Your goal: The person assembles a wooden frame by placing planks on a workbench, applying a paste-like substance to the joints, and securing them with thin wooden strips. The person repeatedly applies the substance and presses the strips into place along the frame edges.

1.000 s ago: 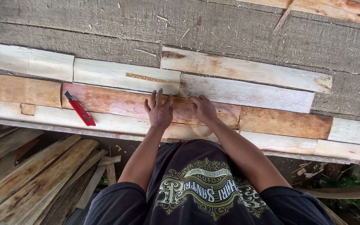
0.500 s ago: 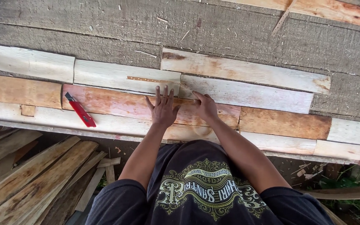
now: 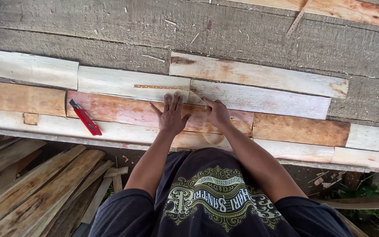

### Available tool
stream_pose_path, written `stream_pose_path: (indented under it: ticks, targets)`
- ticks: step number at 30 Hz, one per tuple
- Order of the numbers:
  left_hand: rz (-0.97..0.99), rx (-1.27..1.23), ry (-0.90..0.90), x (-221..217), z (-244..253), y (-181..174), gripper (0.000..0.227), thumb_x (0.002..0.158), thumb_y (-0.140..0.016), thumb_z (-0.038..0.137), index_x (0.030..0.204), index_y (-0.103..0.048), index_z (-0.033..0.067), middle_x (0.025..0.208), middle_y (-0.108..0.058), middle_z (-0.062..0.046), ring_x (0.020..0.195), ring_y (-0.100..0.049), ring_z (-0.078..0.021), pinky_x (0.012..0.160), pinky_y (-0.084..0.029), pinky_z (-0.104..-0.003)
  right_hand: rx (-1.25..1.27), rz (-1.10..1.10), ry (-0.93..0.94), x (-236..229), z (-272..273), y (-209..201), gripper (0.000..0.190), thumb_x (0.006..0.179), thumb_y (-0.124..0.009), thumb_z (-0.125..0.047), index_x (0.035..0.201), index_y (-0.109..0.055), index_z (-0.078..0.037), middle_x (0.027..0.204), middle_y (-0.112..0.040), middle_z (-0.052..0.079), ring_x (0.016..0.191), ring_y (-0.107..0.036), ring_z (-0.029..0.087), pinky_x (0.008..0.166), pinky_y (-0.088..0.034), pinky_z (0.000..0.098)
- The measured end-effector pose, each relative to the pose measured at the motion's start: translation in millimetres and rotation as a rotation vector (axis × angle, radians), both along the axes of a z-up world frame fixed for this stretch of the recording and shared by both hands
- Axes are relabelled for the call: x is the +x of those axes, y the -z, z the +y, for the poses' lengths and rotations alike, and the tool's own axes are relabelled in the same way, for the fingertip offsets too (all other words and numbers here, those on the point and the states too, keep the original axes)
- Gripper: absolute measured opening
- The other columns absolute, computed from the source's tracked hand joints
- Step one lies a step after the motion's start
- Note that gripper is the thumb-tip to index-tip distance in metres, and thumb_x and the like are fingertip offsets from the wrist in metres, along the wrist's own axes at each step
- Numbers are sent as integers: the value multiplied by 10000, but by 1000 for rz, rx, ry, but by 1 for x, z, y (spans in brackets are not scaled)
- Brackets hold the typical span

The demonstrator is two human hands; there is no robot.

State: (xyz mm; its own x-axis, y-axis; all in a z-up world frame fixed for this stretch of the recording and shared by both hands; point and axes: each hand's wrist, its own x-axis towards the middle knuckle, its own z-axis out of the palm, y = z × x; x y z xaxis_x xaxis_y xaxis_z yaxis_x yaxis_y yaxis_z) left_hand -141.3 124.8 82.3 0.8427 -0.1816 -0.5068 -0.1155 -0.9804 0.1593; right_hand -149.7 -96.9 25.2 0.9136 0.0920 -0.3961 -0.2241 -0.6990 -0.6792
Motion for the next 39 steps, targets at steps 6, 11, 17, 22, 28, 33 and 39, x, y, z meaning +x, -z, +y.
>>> stream_pose_path:
  ticks: [6, 11, 17, 22, 28, 33, 39]
  targets:
    - [22, -6, 2, 0, 1, -2, 856, 964, -470, 650, 1659, -133, 280, 1745, -57, 61, 1601, 32, -296, 1123, 90, -850, -1, -5, 0, -1, 1, -5, 414, 1115, -506, -189, 1527, -519, -142, 1057, -598, 206, 851, -660, 385, 633, -555, 495]
    - [38, -21, 4, 3, 1, -8, 878, 962, -494, 633, 1662, -112, 266, 1747, -44, 55, 1601, 27, -297, 1129, 103, -841, 11, -32, 7, 0, -2, 10, 423, 1093, -538, -172, 1516, -536, -152, 1050, -606, 208, 858, -664, 399, 643, -575, 500]
    - [23, -27, 20, 3, 7, -2, 883, 948, -522, 625, 1661, -116, 297, 1744, -60, 80, 1604, 9, -273, 1147, 104, -822, -6, -43, 11, 0, -2, 15, 424, 1077, -561, -178, 1501, -562, -174, 1052, -619, 210, 870, -675, 410, 657, -584, 514]
    - [-8, -60, 7, -3, 9, 21, 888, 933, -557, 607, 1659, -138, 316, 1742, -83, 80, 1605, -6, -256, 1141, 132, -825, 128, 32, 114, 3, 1, -9, 390, 1092, -574, -227, 1472, -594, -142, 1053, -637, 195, 926, -689, 395, 710, -577, 509]
    - [-642, -494, -156, -16, -11, 58, 364, 947, -699, 378, 1255, -680, 186, 1380, -653, -70, 1273, -626, -301, 1100, -387, -670, 412, 218, 230, 1, -1, -35, 298, 1053, -644, -323, 1246, -732, -114, 856, -713, 155, 825, -725, 290, 739, -573, 478]
    - [71, -1324, -1053, -36, -51, 17, 288, 1017, -668, 282, 1173, -736, 50, 738, -612, -47, 618, -594, -130, 603, -519, -307, 871, 462, 479, -20, 17, -40, 109, 955, -697, -118, 955, -678, -11, 598, -564, 111, 520, -631, 213, 596, -587, 364]
    - [-42, -1660, -1311, -55, -68, -16, 189, 1020, -641, 138, 851, -639, 53, 704, -679, -193, 715, -745, -294, 784, -620, -425, 477, 307, 28, -50, 3, -82, 246, 1029, -592, -275, 1055, -698, -54, 822, -742, 120, 724, -761, 219, 760, -587, 401]
